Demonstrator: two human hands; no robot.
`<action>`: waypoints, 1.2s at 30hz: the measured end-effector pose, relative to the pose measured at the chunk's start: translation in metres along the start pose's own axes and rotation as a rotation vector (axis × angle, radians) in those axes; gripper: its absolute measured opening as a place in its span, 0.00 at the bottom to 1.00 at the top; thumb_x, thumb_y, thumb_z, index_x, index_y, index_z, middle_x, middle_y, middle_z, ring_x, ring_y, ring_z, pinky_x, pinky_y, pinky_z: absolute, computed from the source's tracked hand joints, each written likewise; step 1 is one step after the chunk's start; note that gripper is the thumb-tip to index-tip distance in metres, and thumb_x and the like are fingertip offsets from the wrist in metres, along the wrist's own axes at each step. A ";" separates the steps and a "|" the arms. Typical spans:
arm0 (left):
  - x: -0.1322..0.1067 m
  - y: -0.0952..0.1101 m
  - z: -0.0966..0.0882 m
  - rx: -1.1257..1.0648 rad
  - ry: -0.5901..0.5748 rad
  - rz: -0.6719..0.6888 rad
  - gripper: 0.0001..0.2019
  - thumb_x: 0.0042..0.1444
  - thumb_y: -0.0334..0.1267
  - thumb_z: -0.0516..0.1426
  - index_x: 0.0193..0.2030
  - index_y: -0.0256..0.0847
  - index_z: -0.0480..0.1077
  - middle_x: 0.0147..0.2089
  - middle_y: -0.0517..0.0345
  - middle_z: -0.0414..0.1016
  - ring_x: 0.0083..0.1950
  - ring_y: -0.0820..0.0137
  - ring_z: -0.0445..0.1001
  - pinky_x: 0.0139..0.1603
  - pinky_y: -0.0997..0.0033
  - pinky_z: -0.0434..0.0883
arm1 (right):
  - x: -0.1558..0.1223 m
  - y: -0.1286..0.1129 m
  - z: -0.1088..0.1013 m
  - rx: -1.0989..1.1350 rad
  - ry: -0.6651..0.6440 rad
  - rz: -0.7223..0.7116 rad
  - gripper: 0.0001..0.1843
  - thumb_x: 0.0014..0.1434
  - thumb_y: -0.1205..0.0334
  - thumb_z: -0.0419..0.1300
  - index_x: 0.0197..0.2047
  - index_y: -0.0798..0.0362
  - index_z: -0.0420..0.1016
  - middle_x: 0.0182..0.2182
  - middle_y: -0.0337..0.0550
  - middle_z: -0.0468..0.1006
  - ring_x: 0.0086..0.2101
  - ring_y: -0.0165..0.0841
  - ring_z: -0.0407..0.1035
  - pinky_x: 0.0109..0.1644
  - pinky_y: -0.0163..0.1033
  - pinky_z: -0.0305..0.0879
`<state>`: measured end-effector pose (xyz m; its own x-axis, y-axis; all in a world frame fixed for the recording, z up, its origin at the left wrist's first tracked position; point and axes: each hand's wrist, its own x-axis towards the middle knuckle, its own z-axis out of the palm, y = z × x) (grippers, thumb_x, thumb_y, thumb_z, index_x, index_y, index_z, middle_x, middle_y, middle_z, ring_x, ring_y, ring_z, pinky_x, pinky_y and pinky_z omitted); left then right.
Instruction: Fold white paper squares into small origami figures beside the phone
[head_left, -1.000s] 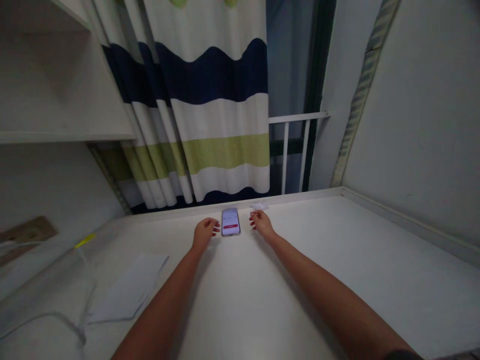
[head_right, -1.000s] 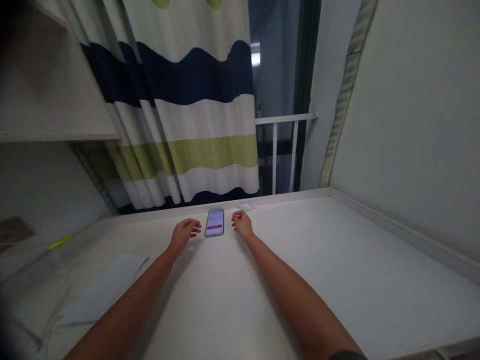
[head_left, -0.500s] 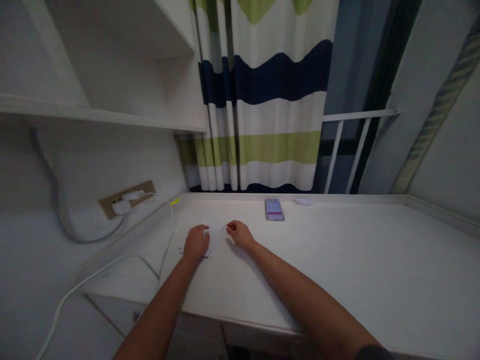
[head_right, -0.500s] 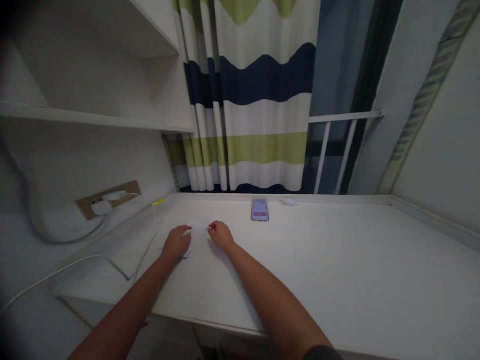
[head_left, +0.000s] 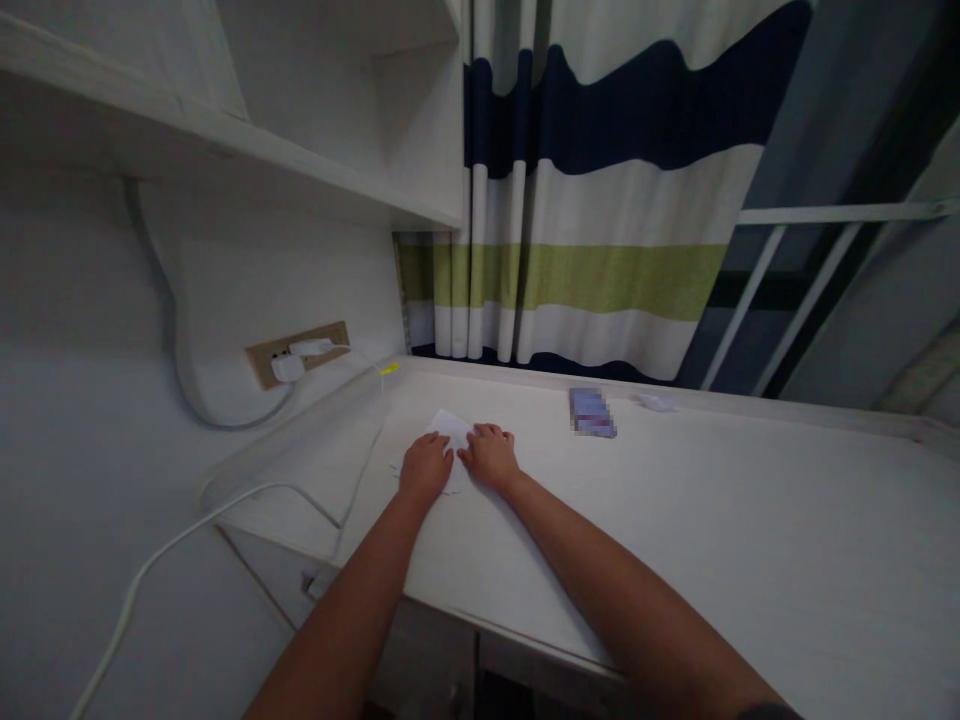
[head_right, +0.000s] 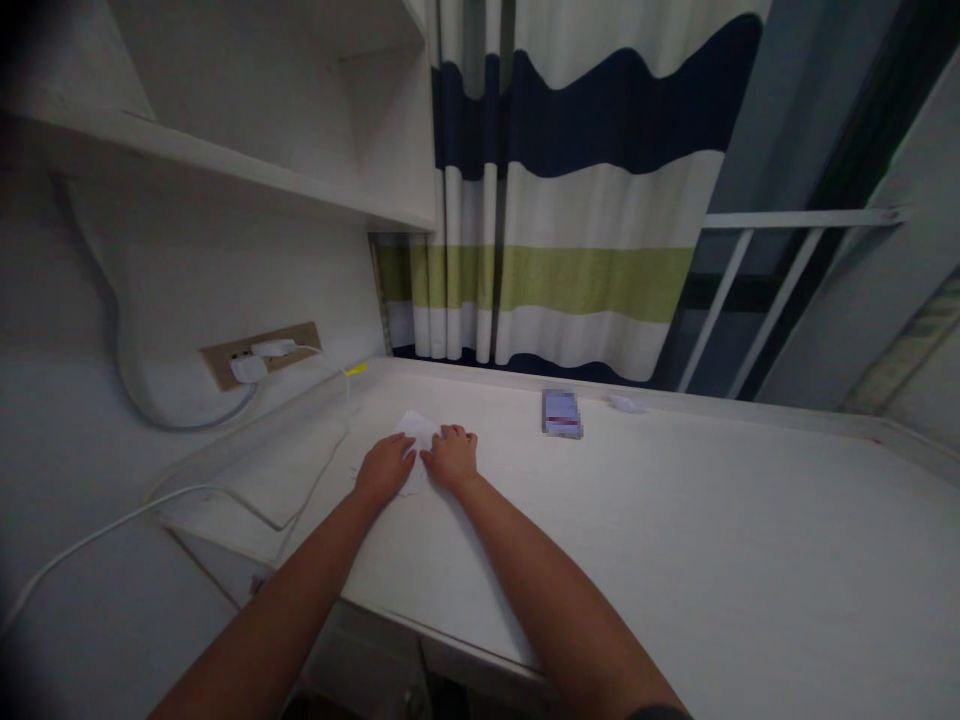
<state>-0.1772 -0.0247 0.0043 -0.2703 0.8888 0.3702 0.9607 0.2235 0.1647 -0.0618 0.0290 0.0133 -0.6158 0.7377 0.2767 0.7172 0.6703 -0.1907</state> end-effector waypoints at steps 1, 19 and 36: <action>0.000 0.000 0.000 -0.003 0.003 0.003 0.16 0.53 0.36 0.48 0.46 0.36 0.68 0.51 0.46 0.68 0.52 0.64 0.64 0.53 0.67 0.58 | 0.000 -0.002 -0.001 -0.002 0.006 -0.011 0.17 0.56 0.55 0.48 0.45 0.52 0.68 0.53 0.49 0.62 0.52 0.42 0.51 0.50 0.50 0.47; 0.000 -0.005 -0.012 -0.240 0.290 -0.316 0.20 0.49 0.39 0.52 0.50 0.34 0.60 0.49 0.44 0.66 0.51 0.61 0.63 0.49 0.62 0.61 | 0.006 0.016 -0.004 0.932 0.365 0.121 0.15 0.48 0.70 0.51 0.41 0.54 0.66 0.21 0.34 0.67 0.25 0.27 0.64 0.33 0.33 0.61; -0.006 0.010 -0.026 0.011 0.200 -0.122 0.14 0.52 0.38 0.45 0.36 0.39 0.70 0.34 0.49 0.75 0.35 0.63 0.73 0.36 0.67 0.64 | -0.026 0.048 -0.016 0.685 0.329 0.136 0.14 0.47 0.74 0.50 0.36 0.56 0.70 0.26 0.40 0.71 0.28 0.28 0.64 0.36 0.34 0.60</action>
<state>-0.1671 -0.0385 0.0274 -0.3909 0.7582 0.5219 0.9204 0.3300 0.2098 -0.0055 0.0408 0.0119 -0.3312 0.8272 0.4539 0.3519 0.5546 -0.7540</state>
